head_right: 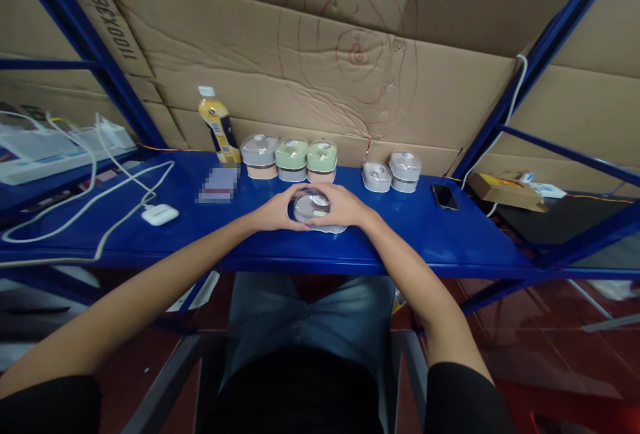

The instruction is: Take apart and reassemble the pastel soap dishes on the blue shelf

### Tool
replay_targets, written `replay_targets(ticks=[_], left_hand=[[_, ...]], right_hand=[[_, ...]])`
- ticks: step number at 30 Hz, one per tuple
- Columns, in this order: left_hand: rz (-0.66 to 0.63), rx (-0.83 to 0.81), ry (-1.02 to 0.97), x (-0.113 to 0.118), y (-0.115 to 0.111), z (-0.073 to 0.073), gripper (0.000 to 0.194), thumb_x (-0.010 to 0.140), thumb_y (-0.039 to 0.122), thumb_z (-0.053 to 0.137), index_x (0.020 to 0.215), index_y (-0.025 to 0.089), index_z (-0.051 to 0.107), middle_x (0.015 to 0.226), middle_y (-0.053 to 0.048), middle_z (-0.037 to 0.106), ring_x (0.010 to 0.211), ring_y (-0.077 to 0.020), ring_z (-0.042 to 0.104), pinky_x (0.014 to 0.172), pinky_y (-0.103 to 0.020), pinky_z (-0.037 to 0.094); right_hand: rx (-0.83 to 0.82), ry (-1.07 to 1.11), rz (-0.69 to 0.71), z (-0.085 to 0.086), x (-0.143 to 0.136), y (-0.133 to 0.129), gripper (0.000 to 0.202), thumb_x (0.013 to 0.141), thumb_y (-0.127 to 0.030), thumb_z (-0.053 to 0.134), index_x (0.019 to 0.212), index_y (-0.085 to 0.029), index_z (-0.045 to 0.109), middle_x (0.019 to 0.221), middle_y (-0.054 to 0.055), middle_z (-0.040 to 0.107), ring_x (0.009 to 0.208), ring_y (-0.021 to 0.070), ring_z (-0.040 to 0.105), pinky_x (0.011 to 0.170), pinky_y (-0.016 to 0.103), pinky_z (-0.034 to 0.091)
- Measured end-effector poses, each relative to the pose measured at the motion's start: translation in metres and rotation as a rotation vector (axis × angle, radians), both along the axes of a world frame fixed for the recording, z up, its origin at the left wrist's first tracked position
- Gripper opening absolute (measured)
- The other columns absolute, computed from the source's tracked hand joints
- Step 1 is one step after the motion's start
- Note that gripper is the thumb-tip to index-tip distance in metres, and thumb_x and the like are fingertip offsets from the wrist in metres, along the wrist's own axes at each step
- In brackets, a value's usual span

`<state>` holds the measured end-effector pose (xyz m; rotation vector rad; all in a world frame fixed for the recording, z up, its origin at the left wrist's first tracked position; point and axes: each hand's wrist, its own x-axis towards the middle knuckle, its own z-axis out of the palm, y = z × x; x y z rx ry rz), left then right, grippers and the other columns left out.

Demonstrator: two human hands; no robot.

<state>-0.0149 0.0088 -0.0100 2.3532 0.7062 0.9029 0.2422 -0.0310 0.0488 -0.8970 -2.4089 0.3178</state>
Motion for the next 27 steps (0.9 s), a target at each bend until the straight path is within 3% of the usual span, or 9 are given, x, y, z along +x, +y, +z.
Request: replay_targets(ticks=[3, 7, 9, 13, 16, 19, 24, 27], left_hand=[[0.046, 0.061, 0.032, 0.0, -0.006, 0.005, 0.11, 0.071, 0.063, 0.097, 0.163, 0.022, 0.052, 0.15, -0.019, 0.067, 0.14, -0.0431, 0.065, 0.12, -0.062, 0.052], [0.05, 0.106, 0.13, 0.0, -0.014, 0.012, 0.063, 0.086, 0.061, 0.084, 0.139, 0.028, 0.077, 0.14, -0.011, 0.066, 0.133, -0.0366, 0.067, 0.123, -0.058, 0.05], [0.049, 0.1, 0.147, 0.0, -0.016, 0.013, 0.053, 0.089, 0.06, 0.082, 0.133, 0.031, 0.082, 0.139, -0.01, 0.064, 0.132, -0.0351, 0.067, 0.123, -0.057, 0.05], [0.063, 0.088, 0.131, -0.001, -0.017, 0.014, 0.049, 0.092, 0.06, 0.079, 0.13, 0.03, 0.084, 0.141, -0.011, 0.063, 0.13, -0.0336, 0.067, 0.122, -0.056, 0.052], [0.11, 0.105, 0.084, -0.006, -0.01, 0.013, 0.049, 0.093, 0.062, 0.077, 0.128, 0.028, 0.085, 0.137, -0.011, 0.065, 0.129, -0.0336, 0.067, 0.122, -0.056, 0.051], [0.222, 0.123, 0.011, -0.016, 0.002, 0.012, 0.054, 0.093, 0.067, 0.074, 0.126, 0.026, 0.084, 0.126, -0.011, 0.068, 0.124, -0.0349, 0.068, 0.12, -0.059, 0.052], [0.407, 0.101, -0.001, -0.029, 0.017, 0.008, 0.059, 0.089, 0.072, 0.075, 0.12, 0.024, 0.085, 0.114, -0.011, 0.068, 0.114, -0.0365, 0.07, 0.115, -0.062, 0.055], [0.349, 0.114, -0.006, -0.024, 0.01, 0.01, 0.057, 0.092, 0.069, 0.074, 0.127, 0.025, 0.082, 0.117, -0.011, 0.071, 0.117, -0.0356, 0.071, 0.116, -0.061, 0.054]], right_hand=[[-0.006, 0.15, -0.038, 0.005, 0.012, 0.004, 0.083, 0.08, -0.061, 0.087, 0.15, -0.022, 0.065, 0.144, 0.014, 0.076, 0.128, 0.0348, 0.074, 0.112, 0.054, 0.058], [-0.027, 0.216, -0.256, 0.005, 0.044, 0.015, 0.08, 0.081, -0.061, 0.084, 0.147, -0.019, 0.066, 0.137, 0.016, 0.077, 0.122, 0.0356, 0.074, 0.109, 0.054, 0.059], [-0.059, 0.19, -0.358, 0.001, 0.057, 0.02, 0.079, 0.08, -0.059, 0.086, 0.144, -0.018, 0.067, 0.134, 0.017, 0.078, 0.121, 0.0362, 0.074, 0.11, 0.055, 0.058], [-0.145, 0.142, -0.483, -0.006, 0.069, 0.026, 0.076, 0.077, -0.057, 0.09, 0.139, -0.018, 0.071, 0.131, 0.017, 0.079, 0.118, 0.0354, 0.075, 0.109, 0.055, 0.058], [-0.178, 0.149, -0.535, -0.006, 0.069, 0.027, 0.071, 0.082, -0.062, 0.084, 0.137, -0.018, 0.072, 0.127, 0.016, 0.08, 0.112, 0.0342, 0.076, 0.107, 0.054, 0.06], [-0.188, 0.146, -0.547, -0.005, 0.068, 0.026, 0.07, 0.085, -0.065, 0.079, 0.138, -0.019, 0.072, 0.127, 0.015, 0.08, 0.112, 0.0344, 0.076, 0.105, 0.055, 0.061], [-0.199, 0.12, -0.537, -0.007, 0.066, 0.026, 0.08, 0.078, -0.064, 0.084, 0.142, -0.017, 0.071, 0.128, 0.017, 0.08, 0.115, 0.0372, 0.076, 0.108, 0.057, 0.06], [-0.173, 0.202, -0.567, -0.006, 0.064, 0.027, 0.089, 0.075, -0.063, 0.087, 0.147, -0.014, 0.068, 0.134, 0.02, 0.078, 0.12, 0.0379, 0.075, 0.11, 0.057, 0.059]])
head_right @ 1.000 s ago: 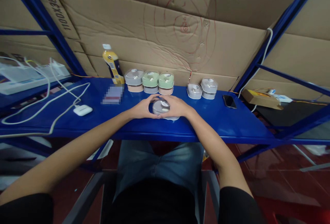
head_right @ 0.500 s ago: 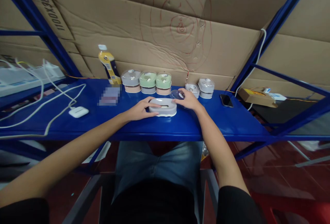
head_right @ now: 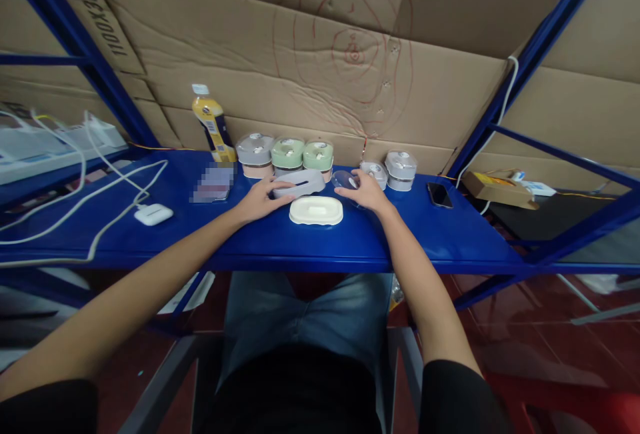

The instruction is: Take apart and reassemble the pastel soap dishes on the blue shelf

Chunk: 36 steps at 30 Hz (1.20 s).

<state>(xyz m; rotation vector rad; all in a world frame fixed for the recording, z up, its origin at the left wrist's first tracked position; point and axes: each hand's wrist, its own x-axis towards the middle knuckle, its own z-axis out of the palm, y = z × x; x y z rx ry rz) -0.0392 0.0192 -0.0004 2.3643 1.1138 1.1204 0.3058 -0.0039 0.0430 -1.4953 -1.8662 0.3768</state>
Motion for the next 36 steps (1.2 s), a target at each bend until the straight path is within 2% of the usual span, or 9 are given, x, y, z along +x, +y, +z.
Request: replay_targets(ticks=[2, 4, 7, 11, 17, 24, 31, 36], left_hand=[[-0.107, 0.022, -0.013, 0.007, -0.009, 0.002, 0.065, 0.093, 0.066, 0.075, 0.143, 0.025, 0.073, 0.137, -0.013, 0.071, 0.131, -0.037, 0.068, 0.122, -0.061, 0.05], [-0.195, 0.0, -0.019, 0.015, -0.016, 0.004, 0.087, 0.09, 0.065, 0.08, 0.162, 0.023, 0.055, 0.153, -0.017, 0.066, 0.142, -0.0396, 0.063, 0.126, -0.061, 0.047], [-0.252, -0.09, -0.001, 0.023, -0.021, 0.002, 0.118, 0.08, 0.064, 0.089, 0.173, 0.018, 0.032, 0.155, -0.023, 0.065, 0.144, -0.0431, 0.064, 0.124, -0.062, 0.049], [-0.285, -0.113, -0.006, 0.026, -0.018, -0.004, 0.124, 0.074, 0.062, 0.094, 0.171, 0.018, 0.031, 0.156, -0.026, 0.064, 0.148, -0.0461, 0.062, 0.123, -0.066, 0.049], [-0.31, -0.096, -0.023, 0.027, -0.015, -0.006, 0.119, 0.074, 0.058, 0.095, 0.168, 0.02, 0.034, 0.159, -0.028, 0.062, 0.146, -0.047, 0.064, 0.121, -0.068, 0.051], [-0.269, -0.082, -0.014, 0.029, -0.014, -0.007, 0.115, 0.074, 0.059, 0.094, 0.166, 0.021, 0.037, 0.157, -0.026, 0.064, 0.144, -0.0469, 0.066, 0.117, -0.065, 0.055], [-0.251, -0.076, 0.042, 0.028, -0.013, -0.005, 0.117, 0.074, 0.063, 0.092, 0.166, 0.018, 0.036, 0.162, -0.026, 0.059, 0.148, -0.048, 0.061, 0.121, -0.065, 0.051], [-0.251, -0.068, 0.013, 0.029, -0.013, -0.005, 0.112, 0.074, 0.06, 0.092, 0.165, 0.02, 0.038, 0.157, -0.023, 0.064, 0.145, -0.0453, 0.065, 0.118, -0.061, 0.054]], right_hand=[[0.057, 0.06, 0.034, 0.003, -0.002, -0.001, 0.092, 0.074, -0.065, 0.088, 0.147, -0.012, 0.068, 0.138, 0.022, 0.076, 0.126, 0.0377, 0.074, 0.114, 0.055, 0.058], [0.105, 0.11, 0.159, 0.009, -0.006, -0.005, 0.095, 0.073, -0.066, 0.09, 0.149, -0.013, 0.068, 0.145, 0.022, 0.074, 0.133, 0.0369, 0.072, 0.118, 0.053, 0.055], [0.138, 0.07, 0.392, 0.016, -0.017, -0.014, 0.094, 0.07, -0.064, 0.093, 0.15, -0.019, 0.07, 0.152, 0.017, 0.072, 0.139, 0.0356, 0.069, 0.121, 0.053, 0.053], [0.19, -0.091, 0.561, 0.017, -0.037, -0.02, 0.084, 0.071, -0.057, 0.097, 0.145, -0.025, 0.075, 0.149, 0.013, 0.075, 0.14, 0.0352, 0.069, 0.124, 0.055, 0.05], [0.205, -0.182, 0.586, 0.01, -0.054, -0.016, 0.084, 0.069, -0.057, 0.099, 0.144, -0.026, 0.076, 0.147, 0.012, 0.077, 0.14, 0.0357, 0.07, 0.123, 0.056, 0.052], [0.215, -0.248, 0.588, 0.011, -0.057, -0.015, 0.085, 0.071, -0.057, 0.098, 0.148, -0.028, 0.074, 0.151, 0.011, 0.075, 0.142, 0.0357, 0.069, 0.125, 0.057, 0.051], [0.213, -0.293, 0.593, 0.012, -0.058, -0.014, 0.086, 0.072, -0.056, 0.098, 0.149, -0.028, 0.073, 0.154, 0.011, 0.072, 0.146, 0.0351, 0.066, 0.127, 0.055, 0.048], [0.194, -0.259, 0.589, 0.006, -0.056, -0.008, 0.088, 0.071, -0.057, 0.099, 0.15, -0.03, 0.072, 0.154, 0.01, 0.072, 0.145, 0.0336, 0.067, 0.127, 0.054, 0.048]])
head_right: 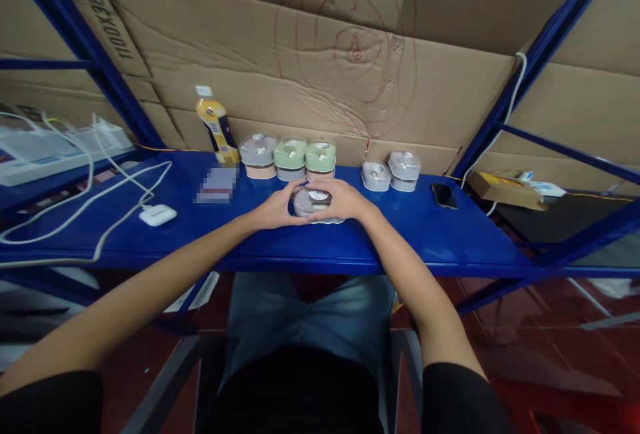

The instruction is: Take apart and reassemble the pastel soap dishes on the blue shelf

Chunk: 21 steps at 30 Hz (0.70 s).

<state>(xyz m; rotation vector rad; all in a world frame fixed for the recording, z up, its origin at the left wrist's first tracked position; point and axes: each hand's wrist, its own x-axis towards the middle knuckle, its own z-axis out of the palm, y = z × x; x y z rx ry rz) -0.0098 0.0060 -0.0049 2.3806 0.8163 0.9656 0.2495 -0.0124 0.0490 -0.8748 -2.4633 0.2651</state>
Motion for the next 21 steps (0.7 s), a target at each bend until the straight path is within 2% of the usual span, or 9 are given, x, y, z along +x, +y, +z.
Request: replay_targets(ticks=[5, 10, 12, 14, 17, 21], left_hand=[[0.007, -0.023, 0.017, -0.002, 0.003, -0.004, 0.115, 0.073, 0.063, 0.093, 0.166, 0.019, 0.039, 0.151, -0.025, 0.068, 0.142, -0.0468, 0.066, 0.115, -0.063, 0.055], [0.037, -0.009, 0.056, -0.005, 0.006, -0.006, 0.116, 0.074, 0.063, 0.092, 0.167, 0.018, 0.039, 0.147, -0.024, 0.07, 0.14, -0.0466, 0.068, 0.116, -0.064, 0.054], [0.088, -0.015, 0.069, -0.007, 0.006, -0.006, 0.105, 0.082, 0.061, 0.085, 0.166, 0.018, 0.039, 0.144, -0.023, 0.072, 0.137, -0.044, 0.069, 0.116, -0.062, 0.053], [0.137, -0.021, 0.078, -0.008, 0.007, -0.006, 0.093, 0.088, 0.058, 0.077, 0.164, 0.018, 0.041, 0.143, -0.021, 0.073, 0.136, -0.0418, 0.07, 0.117, -0.06, 0.054], [0.155, -0.018, 0.103, -0.008, 0.009, -0.008, 0.085, 0.09, 0.057, 0.074, 0.16, 0.018, 0.044, 0.144, -0.021, 0.071, 0.137, -0.0414, 0.069, 0.117, -0.06, 0.054], [0.148, -0.007, 0.117, -0.009, 0.011, -0.009, 0.081, 0.09, 0.059, 0.073, 0.156, 0.021, 0.047, 0.144, -0.02, 0.07, 0.135, -0.0418, 0.069, 0.116, -0.061, 0.054]], right_hand=[[-0.046, 0.014, -0.046, -0.01, 0.007, 0.003, 0.093, 0.07, -0.061, 0.098, 0.154, -0.032, 0.068, 0.152, 0.011, 0.073, 0.141, 0.0368, 0.068, 0.124, 0.059, 0.05], [-0.121, -0.085, -0.087, -0.004, 0.028, -0.01, 0.106, 0.071, -0.06, 0.097, 0.165, -0.031, 0.057, 0.149, 0.012, 0.071, 0.137, 0.0382, 0.069, 0.118, 0.059, 0.055], [-0.154, -0.153, -0.221, 0.002, 0.038, -0.018, 0.108, 0.074, -0.062, 0.095, 0.168, -0.029, 0.053, 0.146, 0.014, 0.073, 0.131, 0.0398, 0.071, 0.113, 0.058, 0.058], [-0.167, -0.216, -0.44, 0.006, 0.046, -0.025, 0.108, 0.077, -0.069, 0.091, 0.169, -0.026, 0.052, 0.144, 0.018, 0.075, 0.128, 0.0437, 0.073, 0.109, 0.058, 0.059], [-0.168, -0.297, -0.72, 0.009, 0.05, -0.028, 0.108, 0.084, -0.078, 0.081, 0.168, -0.017, 0.051, 0.14, 0.026, 0.076, 0.126, 0.0503, 0.074, 0.104, 0.061, 0.059], [-0.175, -0.364, -0.842, 0.01, 0.044, -0.015, 0.096, 0.098, -0.068, 0.071, 0.17, -0.011, 0.043, 0.142, 0.031, 0.074, 0.13, 0.0505, 0.072, 0.106, 0.061, 0.057]])
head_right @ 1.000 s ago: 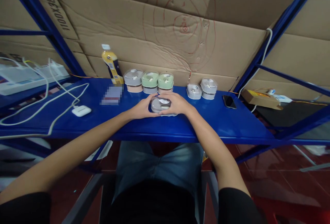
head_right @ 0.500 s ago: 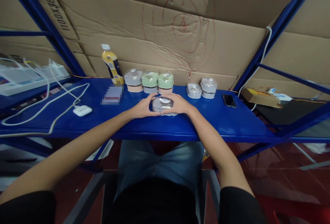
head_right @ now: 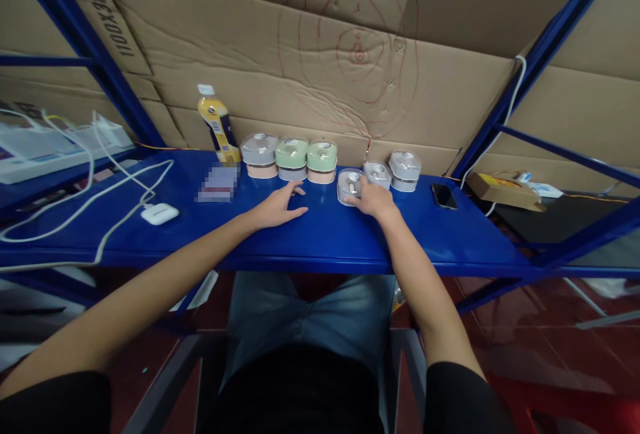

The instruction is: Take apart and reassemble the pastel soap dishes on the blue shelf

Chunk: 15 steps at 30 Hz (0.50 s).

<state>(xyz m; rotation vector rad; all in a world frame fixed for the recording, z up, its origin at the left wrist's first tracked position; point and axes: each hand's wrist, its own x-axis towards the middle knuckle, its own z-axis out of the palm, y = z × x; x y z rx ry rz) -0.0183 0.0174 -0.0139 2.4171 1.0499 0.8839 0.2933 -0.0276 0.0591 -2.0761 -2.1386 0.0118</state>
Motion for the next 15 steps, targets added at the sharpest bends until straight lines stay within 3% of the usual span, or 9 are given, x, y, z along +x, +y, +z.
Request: replay_targets(ticks=[6, 10, 15], left_hand=[[0.003, -0.019, 0.039, 0.001, -0.002, 0.002, 0.076, 0.093, 0.056, 0.071, 0.155, 0.019, 0.047, 0.148, -0.022, 0.067, 0.139, -0.0429, 0.066, 0.116, -0.061, 0.054], [0.021, -0.032, 0.058, 0.004, -0.005, 0.005, 0.073, 0.094, 0.052, 0.071, 0.154, 0.017, 0.046, 0.149, -0.022, 0.067, 0.142, -0.0425, 0.064, 0.117, -0.06, 0.053], [0.018, -0.024, 0.028, 0.006, -0.007, 0.007, 0.073, 0.093, 0.047, 0.072, 0.153, 0.016, 0.046, 0.144, -0.022, 0.069, 0.139, -0.0412, 0.067, 0.118, -0.06, 0.053]], right_hand=[[0.148, -0.064, -0.101, 0.007, -0.02, 0.021, 0.053, 0.109, -0.027, 0.056, 0.159, -0.008, 0.052, 0.136, 0.031, 0.075, 0.128, 0.0433, 0.074, 0.106, 0.052, 0.056], [0.287, -0.057, -0.105, 0.021, -0.046, 0.027, 0.04, 0.112, -0.037, 0.048, 0.138, -0.011, 0.064, 0.131, 0.028, 0.077, 0.125, 0.0411, 0.075, 0.102, 0.048, 0.057], [0.341, 0.078, -0.12, 0.036, -0.102, 0.055, 0.061, 0.104, -0.056, 0.062, 0.14, -0.007, 0.062, 0.141, 0.031, 0.071, 0.132, 0.0424, 0.069, 0.108, 0.049, 0.056]])
